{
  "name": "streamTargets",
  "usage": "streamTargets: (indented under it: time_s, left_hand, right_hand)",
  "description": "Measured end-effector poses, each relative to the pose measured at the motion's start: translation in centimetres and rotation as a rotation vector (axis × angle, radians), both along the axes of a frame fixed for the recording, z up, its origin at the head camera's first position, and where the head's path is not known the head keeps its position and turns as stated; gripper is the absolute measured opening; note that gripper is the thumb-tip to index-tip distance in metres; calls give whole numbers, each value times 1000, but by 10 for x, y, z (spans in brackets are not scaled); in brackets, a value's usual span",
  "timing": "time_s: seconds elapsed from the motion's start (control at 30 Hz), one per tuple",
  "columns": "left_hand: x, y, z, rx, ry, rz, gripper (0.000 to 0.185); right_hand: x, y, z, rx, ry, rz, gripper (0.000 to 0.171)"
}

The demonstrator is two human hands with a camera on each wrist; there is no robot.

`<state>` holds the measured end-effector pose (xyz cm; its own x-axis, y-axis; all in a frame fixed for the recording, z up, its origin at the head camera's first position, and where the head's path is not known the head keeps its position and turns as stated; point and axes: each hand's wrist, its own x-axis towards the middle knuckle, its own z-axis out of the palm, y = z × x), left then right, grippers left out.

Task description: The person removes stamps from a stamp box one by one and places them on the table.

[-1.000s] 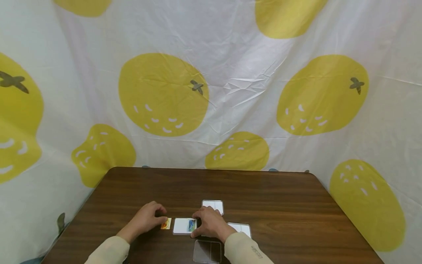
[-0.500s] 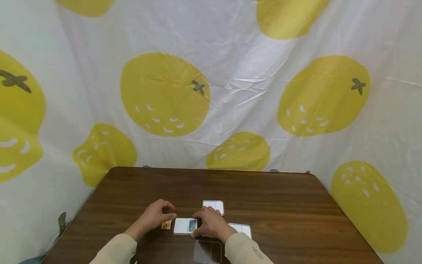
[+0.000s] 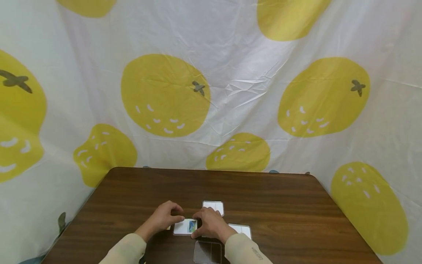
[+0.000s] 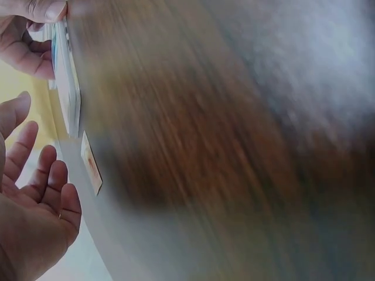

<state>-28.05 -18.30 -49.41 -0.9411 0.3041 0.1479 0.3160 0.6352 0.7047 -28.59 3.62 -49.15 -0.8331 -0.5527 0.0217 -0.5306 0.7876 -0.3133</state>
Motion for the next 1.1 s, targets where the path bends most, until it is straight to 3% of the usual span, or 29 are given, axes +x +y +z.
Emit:
streamTargets:
  time_s: [0.23,0.57,1.1]
  left_hand:
    - [-3,8,-4,-11,43,-22,19]
    - [-3,17,-9,-82,35,16,18]
    - [-3,24,-13,-118,45,14,20]
  right_hand:
    - [-1,0,-1,4,5,-2,58]
    - [0,0,-1,3,28,9,58]
    - [1,1,-1,3,33,13,58]
